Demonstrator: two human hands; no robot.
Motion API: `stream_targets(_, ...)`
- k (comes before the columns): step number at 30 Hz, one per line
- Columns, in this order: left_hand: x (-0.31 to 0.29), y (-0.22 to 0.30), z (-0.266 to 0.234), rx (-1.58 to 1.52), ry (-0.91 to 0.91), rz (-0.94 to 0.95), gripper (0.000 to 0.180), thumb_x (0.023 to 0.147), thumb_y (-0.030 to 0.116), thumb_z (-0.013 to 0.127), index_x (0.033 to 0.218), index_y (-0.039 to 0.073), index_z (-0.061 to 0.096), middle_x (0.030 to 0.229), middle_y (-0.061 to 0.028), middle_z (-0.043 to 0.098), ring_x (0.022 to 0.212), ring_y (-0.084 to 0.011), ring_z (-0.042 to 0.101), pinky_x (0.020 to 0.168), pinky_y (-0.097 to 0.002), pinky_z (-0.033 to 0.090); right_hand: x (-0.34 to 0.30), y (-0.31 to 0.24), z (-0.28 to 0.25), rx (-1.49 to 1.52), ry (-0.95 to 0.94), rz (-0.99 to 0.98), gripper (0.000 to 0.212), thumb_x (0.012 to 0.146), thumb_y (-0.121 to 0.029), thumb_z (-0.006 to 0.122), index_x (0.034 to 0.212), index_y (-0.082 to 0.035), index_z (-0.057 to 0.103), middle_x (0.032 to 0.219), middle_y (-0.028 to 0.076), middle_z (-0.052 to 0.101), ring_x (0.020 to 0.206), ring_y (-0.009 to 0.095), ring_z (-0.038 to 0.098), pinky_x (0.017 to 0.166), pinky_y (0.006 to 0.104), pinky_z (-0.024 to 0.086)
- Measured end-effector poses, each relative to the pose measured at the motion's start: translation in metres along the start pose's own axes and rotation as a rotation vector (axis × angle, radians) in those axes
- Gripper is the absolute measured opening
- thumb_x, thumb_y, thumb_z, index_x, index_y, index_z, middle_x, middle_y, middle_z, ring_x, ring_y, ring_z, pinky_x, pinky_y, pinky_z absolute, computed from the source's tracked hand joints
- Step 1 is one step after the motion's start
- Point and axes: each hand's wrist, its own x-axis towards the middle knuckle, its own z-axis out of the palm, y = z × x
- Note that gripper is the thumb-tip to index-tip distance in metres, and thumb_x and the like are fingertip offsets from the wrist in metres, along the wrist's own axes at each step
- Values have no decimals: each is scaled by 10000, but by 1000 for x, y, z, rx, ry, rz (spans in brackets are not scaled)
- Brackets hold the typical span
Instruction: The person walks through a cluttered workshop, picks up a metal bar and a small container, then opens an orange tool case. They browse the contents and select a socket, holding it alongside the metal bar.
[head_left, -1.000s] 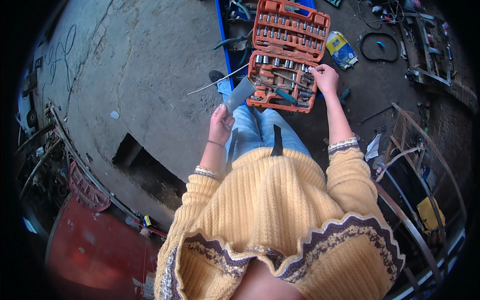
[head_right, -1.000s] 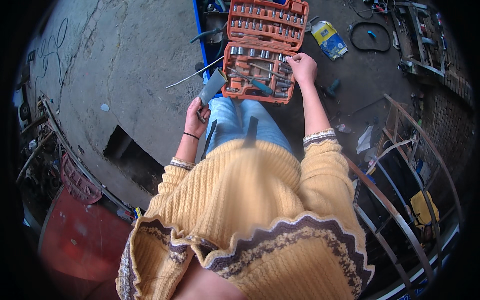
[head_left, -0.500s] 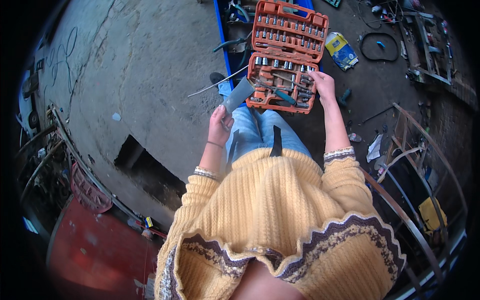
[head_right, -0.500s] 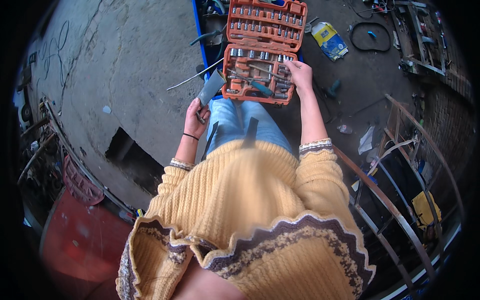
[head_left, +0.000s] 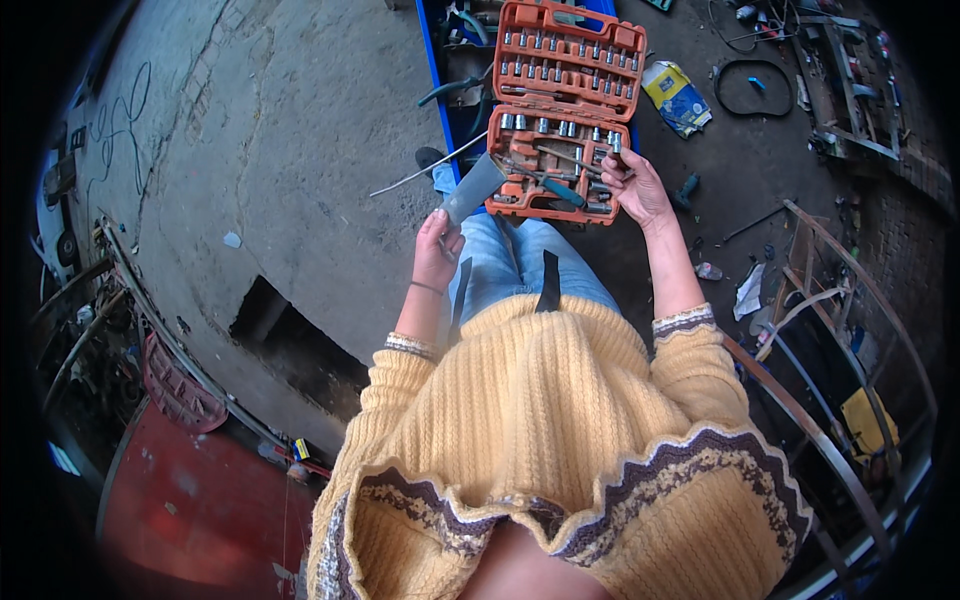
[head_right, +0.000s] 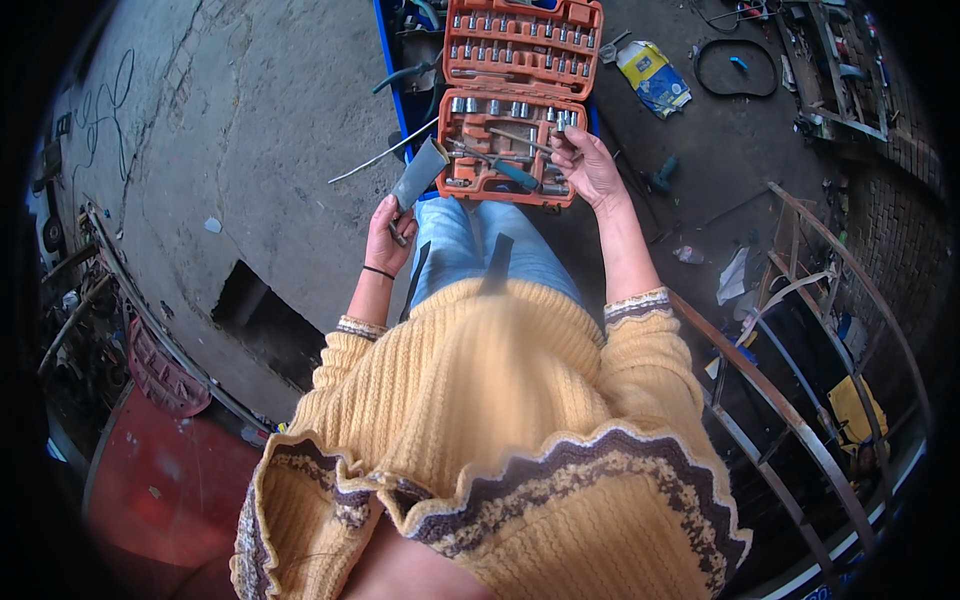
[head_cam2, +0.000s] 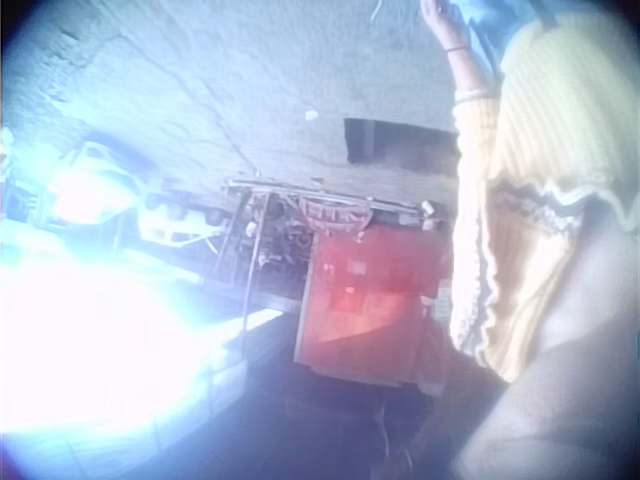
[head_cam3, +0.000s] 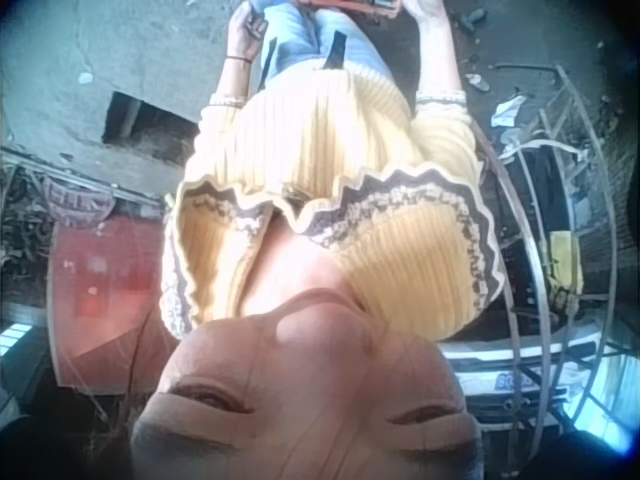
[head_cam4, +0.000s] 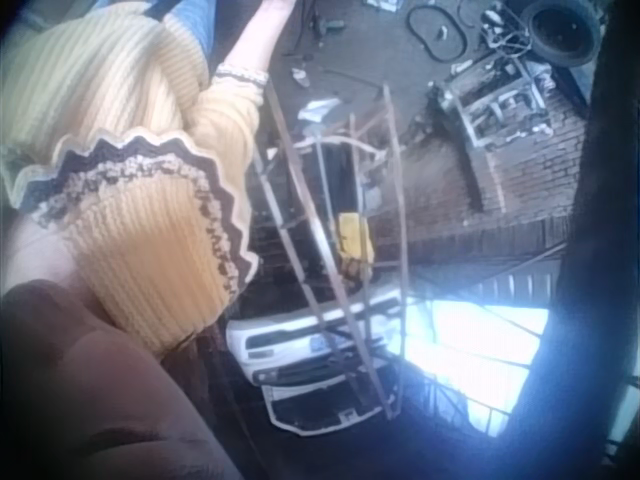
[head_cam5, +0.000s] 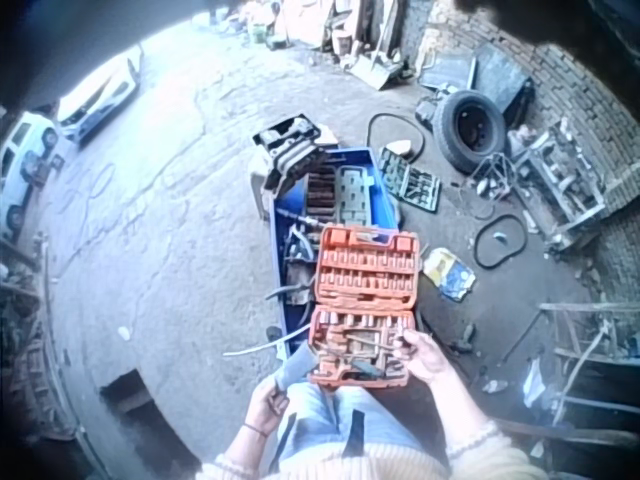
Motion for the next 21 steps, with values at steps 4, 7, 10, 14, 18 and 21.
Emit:
stream_targets(4, -1, 0, -1, -3, -2, 4, 233, 907, 257, 578, 775, 124, 440, 666, 30, 395, 502, -71, 322, 475, -225, 289, 3, 2, -8, -205, 137, -16, 181, 853, -192, 653, 895, -16, 654, 791, 35, 639, 592, 68, 484, 543, 204, 382)
stream_targets(7, -1, -1, -2, -11, -13, 5, 234, 910, 254, 575, 771, 124, 437, 660, 31, 388, 502, -72, 321, 475, -227, 287, 9, 11, -11, -668, 468, -151, 190, 838, -198, 663, 816, -9, 663, 716, 25, 628, 571, 76, 506, 538, 203, 398)
stream_targets(10, -2, -2, -2, -10, -15, 4, 234, 910, 253, 576, 771, 124, 437, 658, 32, 385, 503, -72, 321, 475, -229, 287, 19, 20, -11, -1025, 736, -326, 222, 768, -236, 712, 732, -21, 670, 643, 30, 633, 552, 117, 567, 558, 248, 450)
stream_targets(14, -3, -1, -1, -13, -8, 5, 232, 907, 248, 580, 772, 123, 438, 660, 33, 378, 505, -73, 322, 477, -233, 287, 30, 26, -5, -1305, 906, -397, 236, 703, -273, 737, 728, -48, 671, 669, 57, 661, 607, 193, 621, 610, 321, 484)
stream_targets(18, -5, 2, -1, -24, -1, 11, 230, 906, 244, 583, 775, 122, 439, 665, 34, 373, 506, -73, 325, 475, -232, 284, 34, 27, 2, -1394, 907, -417, 219, 703, -271, 725, 724, -59, 671, 684, 69, 665, 656, 231, 628, 637, 346, 489)
stream_targets(21, -6, 3, -2, -25, 8, 5, 230, 906, 245, 583, 776, 121, 440, 667, 33, 378, 506, -74, 325, 474, -231, 281, 36, 28, 4, -1320, 910, -428, 220, 710, -267, 727, 729, -55, 670, 686, 66, 664, 648, 215, 630, 628, 337, 487)
